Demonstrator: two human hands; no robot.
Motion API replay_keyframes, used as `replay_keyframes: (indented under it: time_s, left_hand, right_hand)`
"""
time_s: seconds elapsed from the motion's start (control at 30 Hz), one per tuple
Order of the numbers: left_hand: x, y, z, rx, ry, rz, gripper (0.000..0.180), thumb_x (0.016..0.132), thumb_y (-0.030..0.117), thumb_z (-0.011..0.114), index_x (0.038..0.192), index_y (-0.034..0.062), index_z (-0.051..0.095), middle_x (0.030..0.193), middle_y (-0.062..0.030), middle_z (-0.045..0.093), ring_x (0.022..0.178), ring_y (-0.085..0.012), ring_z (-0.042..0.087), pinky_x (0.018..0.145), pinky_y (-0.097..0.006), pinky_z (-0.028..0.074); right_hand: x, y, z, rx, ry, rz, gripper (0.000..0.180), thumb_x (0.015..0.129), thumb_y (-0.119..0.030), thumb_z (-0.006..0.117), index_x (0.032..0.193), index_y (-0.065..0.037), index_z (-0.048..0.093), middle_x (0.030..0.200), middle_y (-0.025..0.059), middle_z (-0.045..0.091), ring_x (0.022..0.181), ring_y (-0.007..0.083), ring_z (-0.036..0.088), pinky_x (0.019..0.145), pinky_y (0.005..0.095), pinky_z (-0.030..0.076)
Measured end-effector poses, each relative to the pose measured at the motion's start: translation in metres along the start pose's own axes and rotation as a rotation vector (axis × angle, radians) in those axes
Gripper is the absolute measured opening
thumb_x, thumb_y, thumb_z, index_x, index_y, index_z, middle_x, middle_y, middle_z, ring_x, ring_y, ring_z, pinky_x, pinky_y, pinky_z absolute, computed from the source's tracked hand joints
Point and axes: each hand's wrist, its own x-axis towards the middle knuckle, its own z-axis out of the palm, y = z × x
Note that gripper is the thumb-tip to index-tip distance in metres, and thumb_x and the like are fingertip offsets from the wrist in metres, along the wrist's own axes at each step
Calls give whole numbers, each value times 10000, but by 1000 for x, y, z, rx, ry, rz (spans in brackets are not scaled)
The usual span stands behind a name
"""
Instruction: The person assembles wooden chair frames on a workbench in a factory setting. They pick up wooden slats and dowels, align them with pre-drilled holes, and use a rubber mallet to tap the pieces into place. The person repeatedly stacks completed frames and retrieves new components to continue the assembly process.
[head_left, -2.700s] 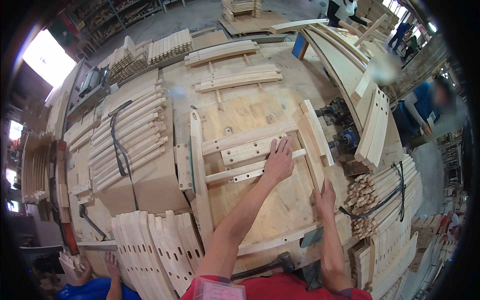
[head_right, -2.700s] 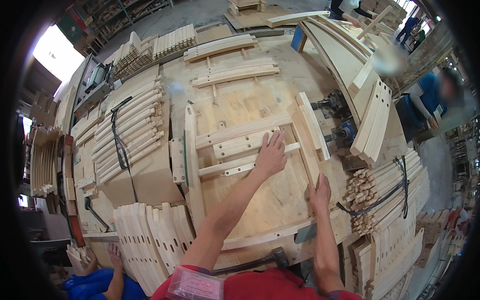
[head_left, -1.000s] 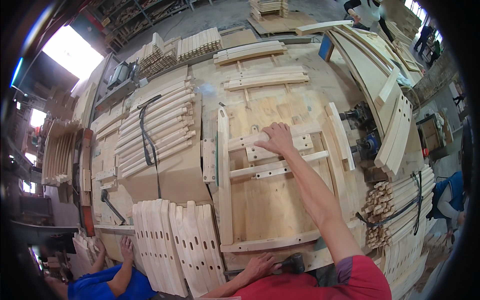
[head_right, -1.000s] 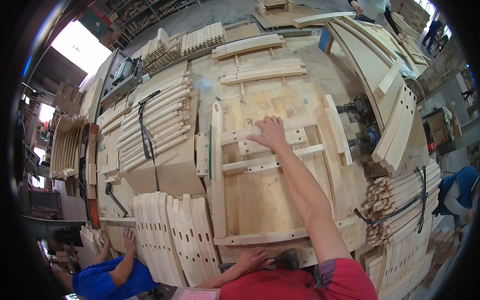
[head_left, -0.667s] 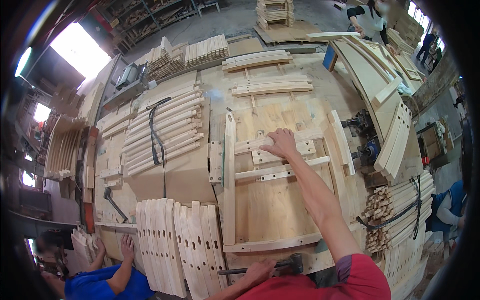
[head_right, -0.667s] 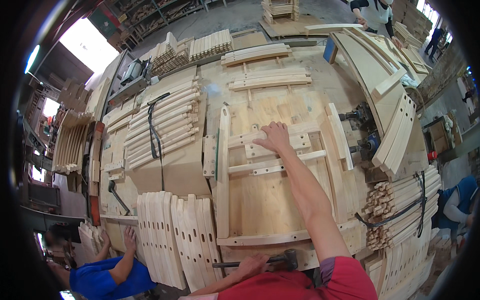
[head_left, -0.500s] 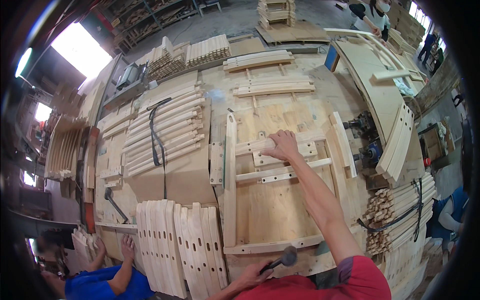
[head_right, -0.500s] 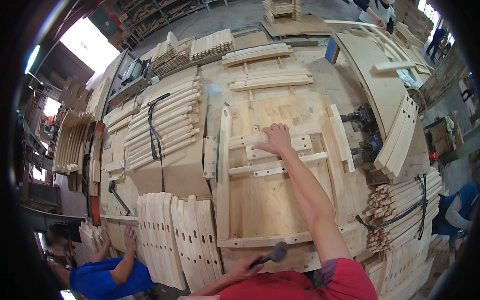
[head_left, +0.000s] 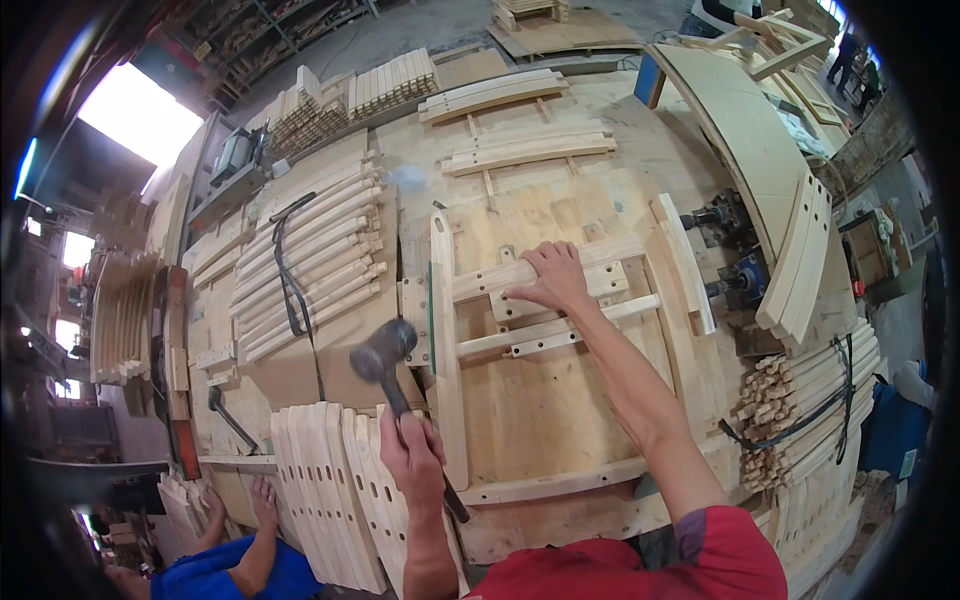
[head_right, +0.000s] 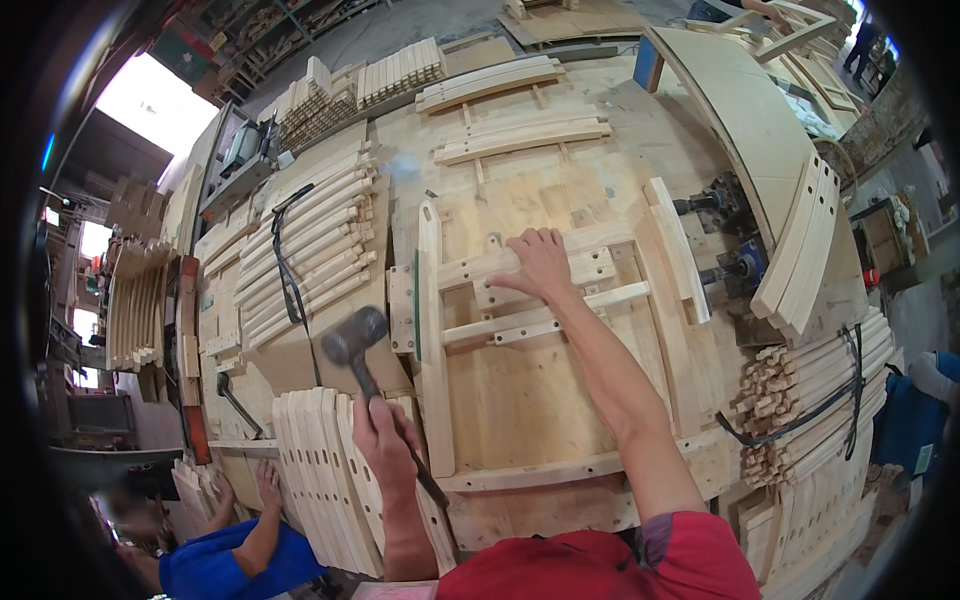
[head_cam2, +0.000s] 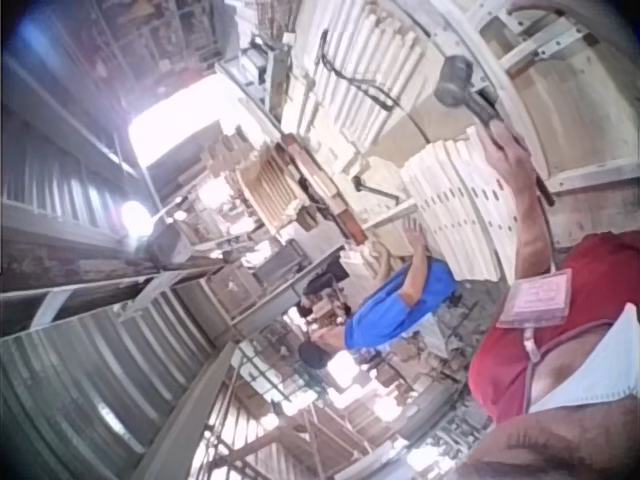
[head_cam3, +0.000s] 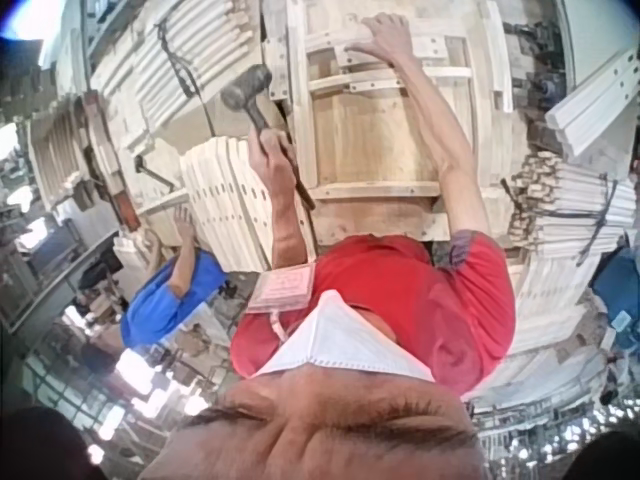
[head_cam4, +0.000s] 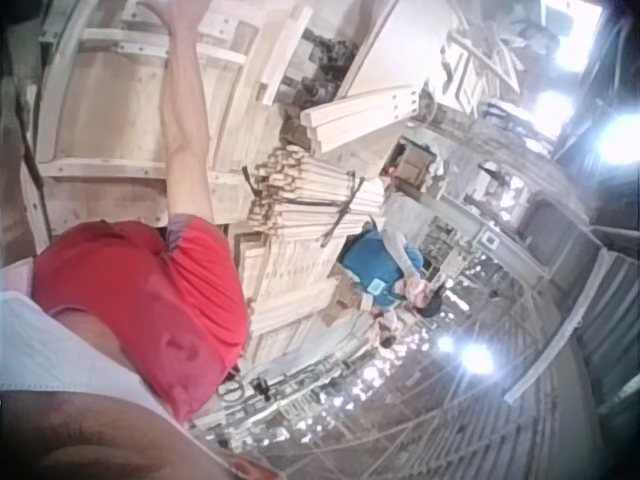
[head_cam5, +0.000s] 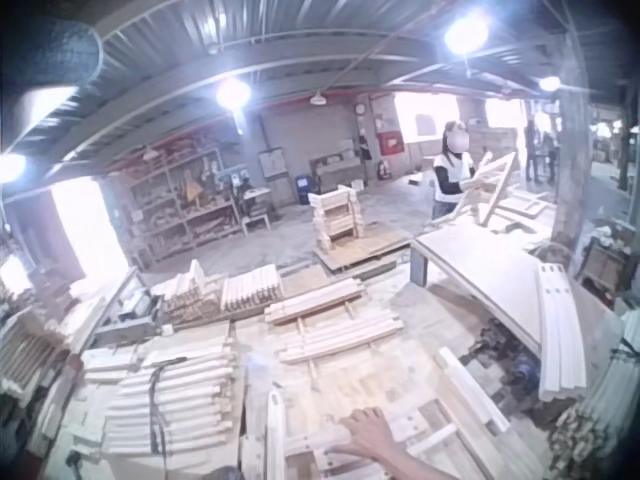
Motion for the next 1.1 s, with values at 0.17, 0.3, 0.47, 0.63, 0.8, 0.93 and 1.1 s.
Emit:
replay_keyframes:
  time_s: [0.17,0.3,0.47,0.63,0.8,0.93,1.1]
  left_hand:
    - [47,71,27,-218,61,317,267,1103,325,461,1163,72,518,707,-6,499,492,-79,452,415,-221,365]
    - [95,68,52,-418,95,547,414,1096,413,412,1196,17,480,846,-78,519,607,-174,523,515,-322,489]
    - [195,-41,67,982,6,199,297,1077,229,460,1129,-29,598,983,-289,695,816,-470,644,836,-496,534]
    - [146,40,111,488,80,287,385,1074,294,435,1033,-65,570,831,-320,620,809,-504,607,728,-541,463]
    - [171,-23,83,685,-45,158,449,1071,366,437,929,-41,563,761,-278,579,741,-452,580,709,-538,436]
    - [68,23,90,330,-503,12,449,1074,399,441,839,46,586,649,-94,566,566,-193,564,511,-373,423]
    - [-104,-59,-36,534,-756,-599,440,995,502,633,1044,71,711,690,35,526,655,-83,504,573,-306,433]
  right_hand:
    - [-3,10,-4,-39,14,18,752,652,-673,807,1177,-140,727,1151,75,651,1146,286,531,1081,436,346]
    - [-5,16,-7,-47,-25,31,741,658,-667,807,1181,-148,727,1157,81,650,1140,283,539,1082,442,346]
    - [-7,-23,7,-18,-8,-73,787,665,-724,780,1189,-140,723,1163,97,655,1169,284,551,1106,463,331]
    - [-19,27,-4,-46,-100,47,847,684,-767,731,1234,-124,694,1215,120,644,1249,313,526,1115,479,330]
    - [7,3,-7,-106,29,-41,829,689,-728,749,1268,-137,682,1220,109,643,1221,283,536,1127,460,316]
    - [-41,78,-43,-83,148,-68,837,734,-600,771,1356,-69,596,1348,186,592,1337,358,476,1156,489,318]
    - [-152,-19,-58,164,-42,323,867,718,-338,832,1429,21,491,1527,271,433,1424,428,387,1181,534,289]
